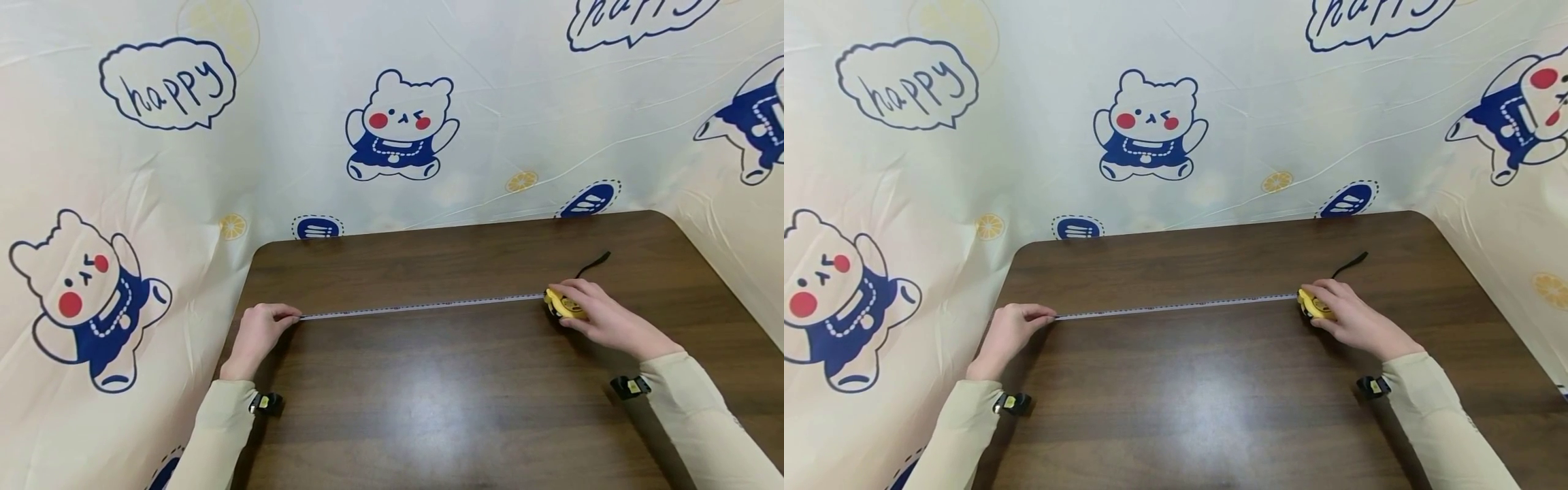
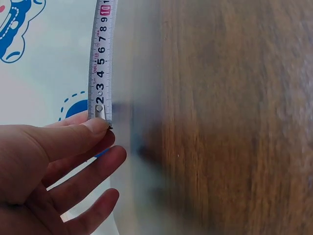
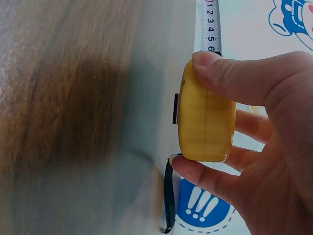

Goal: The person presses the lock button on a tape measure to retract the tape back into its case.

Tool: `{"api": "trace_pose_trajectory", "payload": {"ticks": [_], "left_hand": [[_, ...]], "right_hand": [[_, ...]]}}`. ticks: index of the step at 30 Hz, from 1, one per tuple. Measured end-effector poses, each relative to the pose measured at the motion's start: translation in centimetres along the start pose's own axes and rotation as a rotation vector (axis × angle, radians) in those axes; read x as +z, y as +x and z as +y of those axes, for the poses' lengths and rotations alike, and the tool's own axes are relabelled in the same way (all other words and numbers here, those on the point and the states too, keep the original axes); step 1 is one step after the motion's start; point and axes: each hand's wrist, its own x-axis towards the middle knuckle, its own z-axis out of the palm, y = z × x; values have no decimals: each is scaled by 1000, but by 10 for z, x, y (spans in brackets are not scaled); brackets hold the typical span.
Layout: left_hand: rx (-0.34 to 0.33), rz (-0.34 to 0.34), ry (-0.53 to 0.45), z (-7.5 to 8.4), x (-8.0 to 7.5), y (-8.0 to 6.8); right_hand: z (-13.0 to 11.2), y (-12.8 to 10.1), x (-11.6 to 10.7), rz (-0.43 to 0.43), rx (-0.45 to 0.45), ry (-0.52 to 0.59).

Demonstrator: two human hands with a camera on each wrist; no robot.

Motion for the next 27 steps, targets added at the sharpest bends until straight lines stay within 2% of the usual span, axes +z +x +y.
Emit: {"api": "trace_pose_trajectory", "payload": {"ticks": [14,27], "left_hand": [[20,-6,-5,6,4,2],[16,-9,-26,11,9,2]], "right_hand": [[-1,2,2,21,-57,-36],[-6,3,4,8,-41,-34]]}}
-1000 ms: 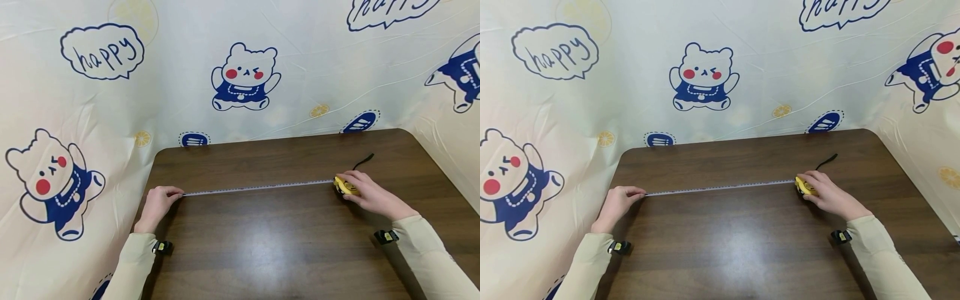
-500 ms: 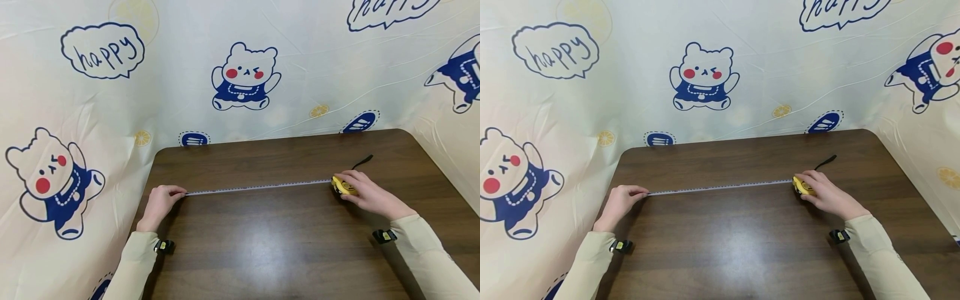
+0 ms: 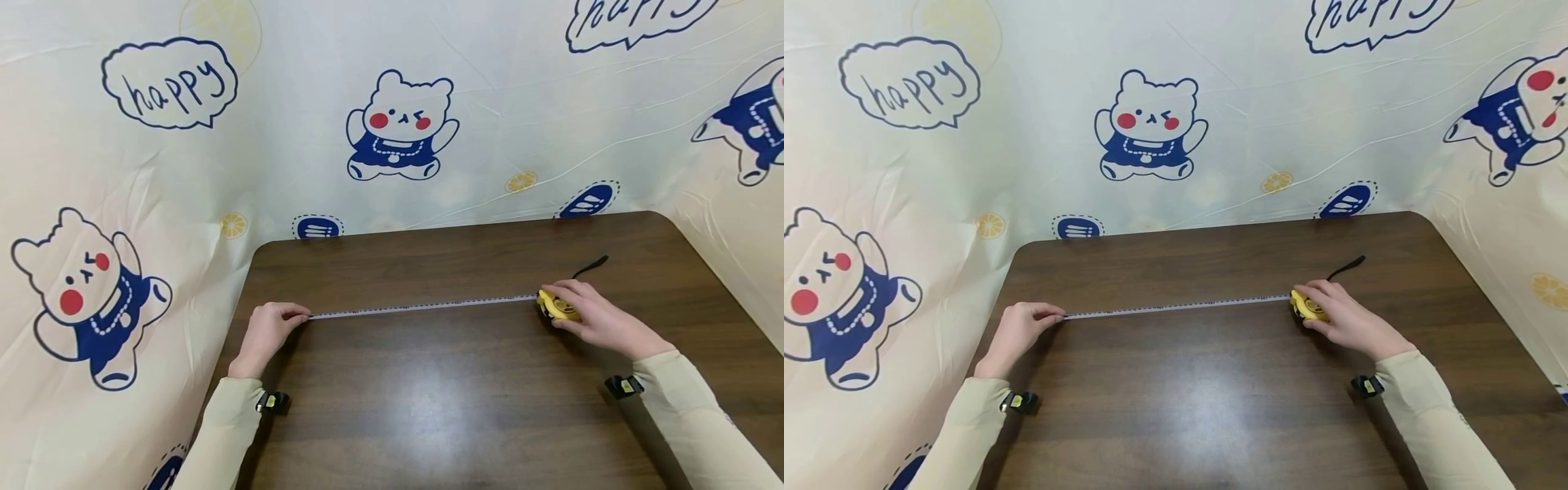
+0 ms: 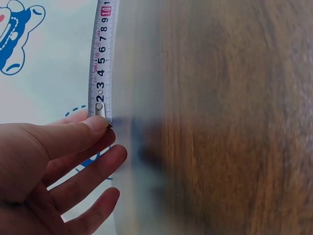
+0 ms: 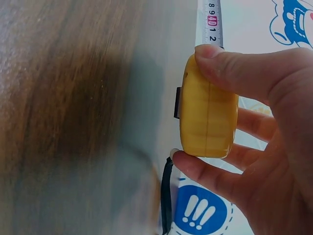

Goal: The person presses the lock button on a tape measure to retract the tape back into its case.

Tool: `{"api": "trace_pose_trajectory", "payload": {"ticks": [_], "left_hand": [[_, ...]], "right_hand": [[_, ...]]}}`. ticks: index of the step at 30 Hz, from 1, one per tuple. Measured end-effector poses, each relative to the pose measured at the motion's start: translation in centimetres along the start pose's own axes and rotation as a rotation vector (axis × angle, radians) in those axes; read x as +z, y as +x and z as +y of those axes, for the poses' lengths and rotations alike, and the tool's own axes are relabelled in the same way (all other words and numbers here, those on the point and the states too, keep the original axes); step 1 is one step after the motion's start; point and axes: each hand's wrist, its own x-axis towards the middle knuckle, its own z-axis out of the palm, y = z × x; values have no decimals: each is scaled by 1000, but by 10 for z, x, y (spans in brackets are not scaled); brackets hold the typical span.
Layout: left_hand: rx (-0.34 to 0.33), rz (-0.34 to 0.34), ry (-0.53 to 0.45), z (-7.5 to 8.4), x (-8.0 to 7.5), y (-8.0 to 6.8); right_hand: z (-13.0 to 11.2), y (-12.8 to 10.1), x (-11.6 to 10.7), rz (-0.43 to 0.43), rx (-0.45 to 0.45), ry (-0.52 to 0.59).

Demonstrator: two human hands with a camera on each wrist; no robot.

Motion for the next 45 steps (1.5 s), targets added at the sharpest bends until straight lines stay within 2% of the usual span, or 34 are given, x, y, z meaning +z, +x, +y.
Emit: {"api": "trace_pose_trajectory", "payload": {"ticks": [10,28,45], "left_hand": [[5,-9,-12,7,4,0],[9,-10,-20,16,10,2],[11,-21,-18,22,14,3]], "right_hand": [[-3,2,3,-19,14,8],[-8,9,10,-12,-21,8],[-15,14,11,-56,9,25]]}}
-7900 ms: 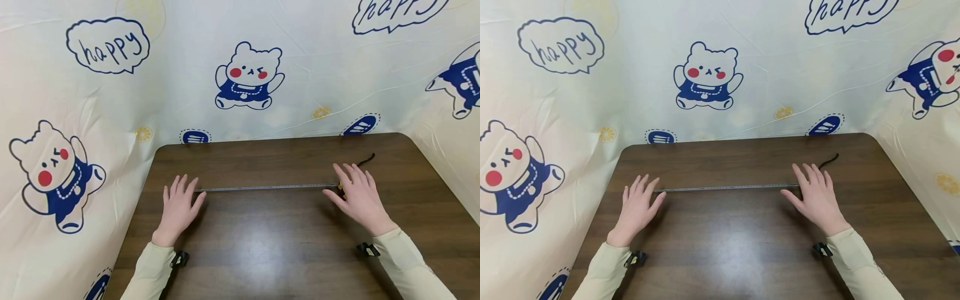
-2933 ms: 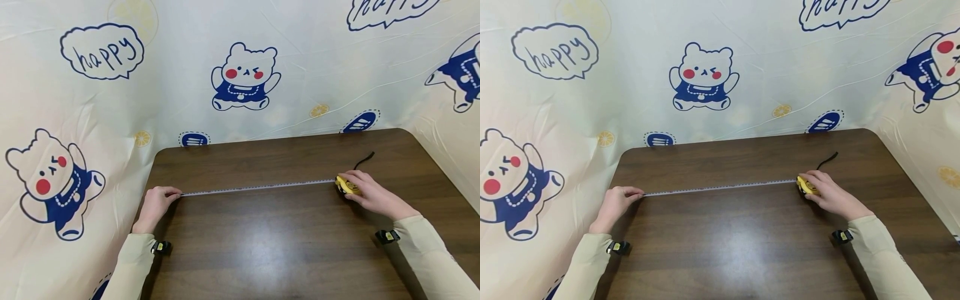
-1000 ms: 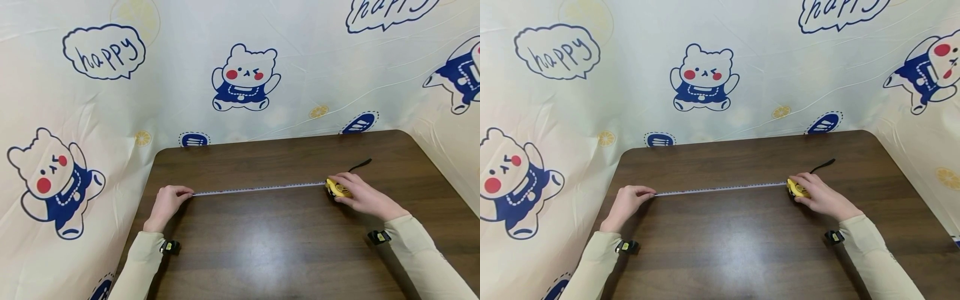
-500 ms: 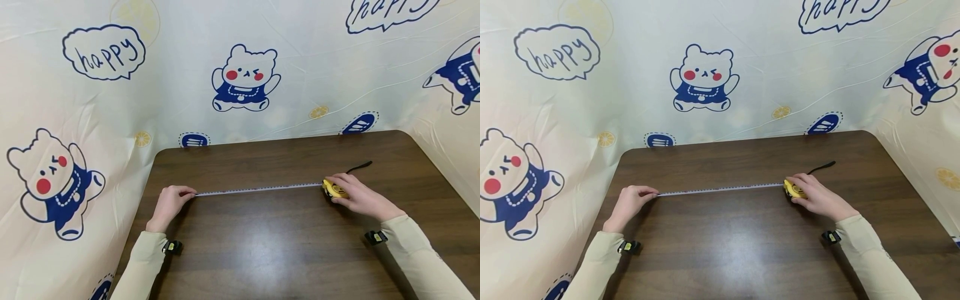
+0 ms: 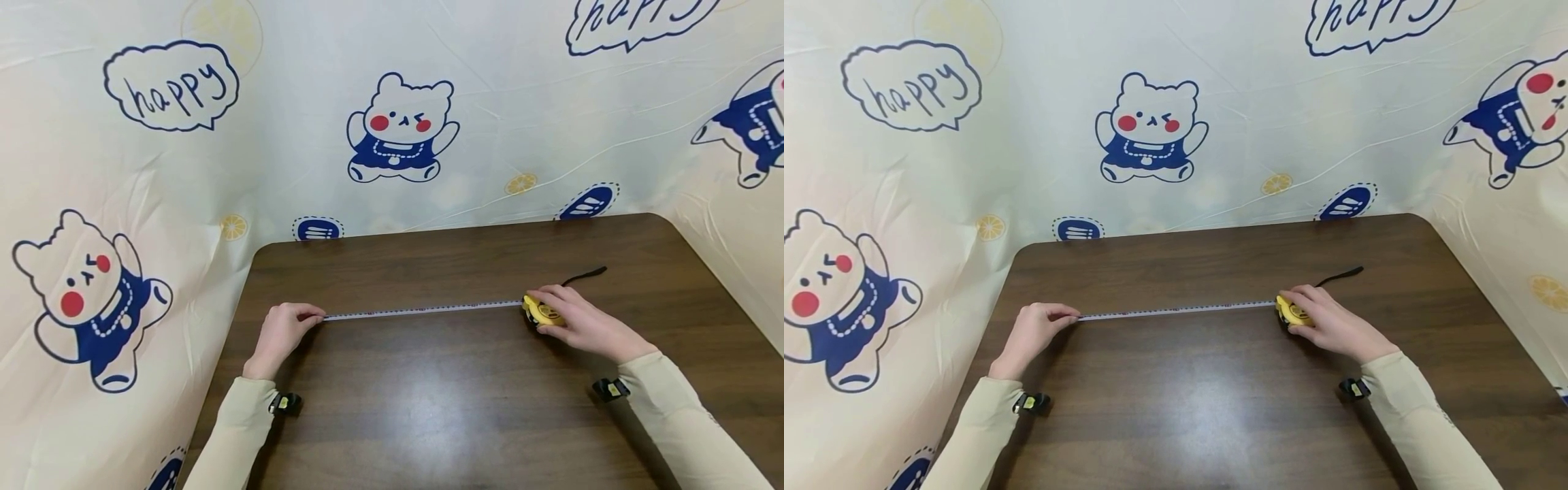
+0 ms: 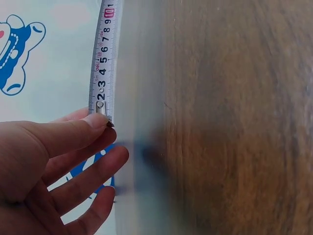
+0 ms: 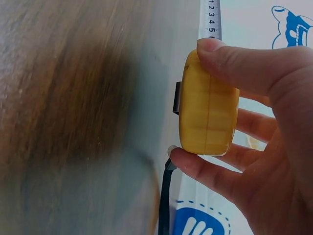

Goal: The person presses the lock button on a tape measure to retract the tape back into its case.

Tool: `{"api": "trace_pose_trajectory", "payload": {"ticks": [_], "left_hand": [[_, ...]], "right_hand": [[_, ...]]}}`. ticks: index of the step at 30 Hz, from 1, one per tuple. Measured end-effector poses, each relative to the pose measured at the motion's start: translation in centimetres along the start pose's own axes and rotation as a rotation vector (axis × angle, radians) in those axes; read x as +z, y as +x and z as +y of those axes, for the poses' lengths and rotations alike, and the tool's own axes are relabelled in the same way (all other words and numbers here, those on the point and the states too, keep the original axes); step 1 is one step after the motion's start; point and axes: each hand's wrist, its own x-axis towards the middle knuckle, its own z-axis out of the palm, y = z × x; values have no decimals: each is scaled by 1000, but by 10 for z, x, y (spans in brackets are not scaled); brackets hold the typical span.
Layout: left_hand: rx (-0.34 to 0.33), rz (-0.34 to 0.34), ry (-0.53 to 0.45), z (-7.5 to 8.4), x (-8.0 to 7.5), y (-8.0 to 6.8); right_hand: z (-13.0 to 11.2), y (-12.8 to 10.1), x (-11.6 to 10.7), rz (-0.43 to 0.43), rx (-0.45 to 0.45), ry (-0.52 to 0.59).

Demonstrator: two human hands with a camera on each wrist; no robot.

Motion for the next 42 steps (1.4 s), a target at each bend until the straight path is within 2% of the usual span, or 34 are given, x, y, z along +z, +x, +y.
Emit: {"api": "trace_pose_trajectory", "payload": {"ticks": [13,24,42], "left_hand": [[5,-11,-7,6,3,3],[41,9,-2,11,5,2],[27,-6,-24,13,12,-2]], "right_hand": [[-5,4,-1,-12,-15,5],[-9,7,-1,-11,-29,11],[-16,9,7,-19,-40,16]]}}
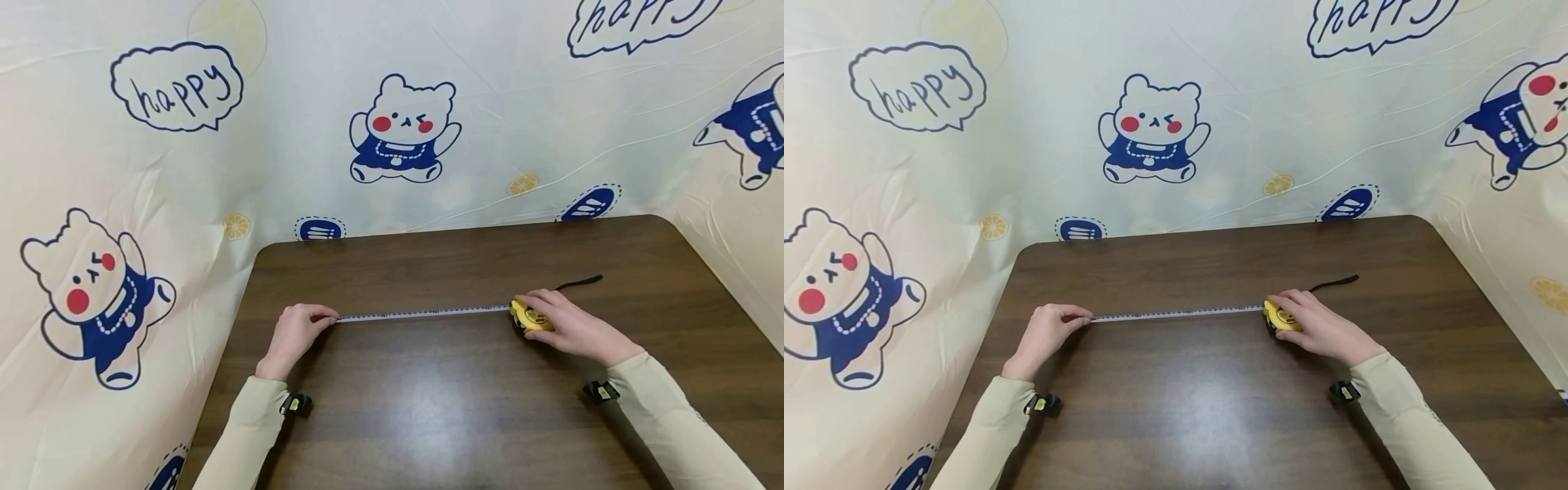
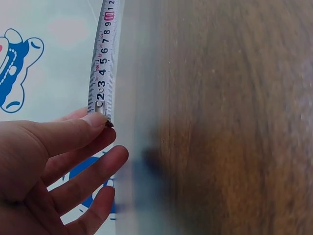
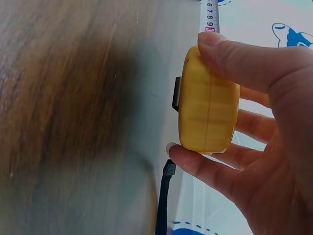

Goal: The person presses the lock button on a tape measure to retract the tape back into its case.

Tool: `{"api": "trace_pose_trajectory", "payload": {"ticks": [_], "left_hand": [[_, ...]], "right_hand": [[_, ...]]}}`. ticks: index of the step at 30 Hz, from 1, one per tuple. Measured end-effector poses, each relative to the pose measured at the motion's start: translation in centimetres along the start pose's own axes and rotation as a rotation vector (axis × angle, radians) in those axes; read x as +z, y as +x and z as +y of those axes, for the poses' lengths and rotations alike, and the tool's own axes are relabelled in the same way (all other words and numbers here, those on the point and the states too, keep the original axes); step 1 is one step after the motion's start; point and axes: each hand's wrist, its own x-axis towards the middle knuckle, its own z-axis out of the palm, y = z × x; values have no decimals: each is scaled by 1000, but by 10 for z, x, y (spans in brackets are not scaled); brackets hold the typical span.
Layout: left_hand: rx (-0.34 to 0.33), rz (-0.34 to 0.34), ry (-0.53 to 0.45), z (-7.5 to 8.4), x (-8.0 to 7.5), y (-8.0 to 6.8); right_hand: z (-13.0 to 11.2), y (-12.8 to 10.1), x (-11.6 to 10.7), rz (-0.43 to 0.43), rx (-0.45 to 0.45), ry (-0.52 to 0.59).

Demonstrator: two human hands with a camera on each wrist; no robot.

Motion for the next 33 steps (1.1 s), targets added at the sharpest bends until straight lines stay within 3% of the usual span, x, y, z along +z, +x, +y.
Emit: {"api": "trace_pose_trajectory", "payload": {"ticks": [33], "left_hand": [[29,-13,3,14,9,0]], "right_hand": [[-9,8,6,-11,-14,-5]]}}
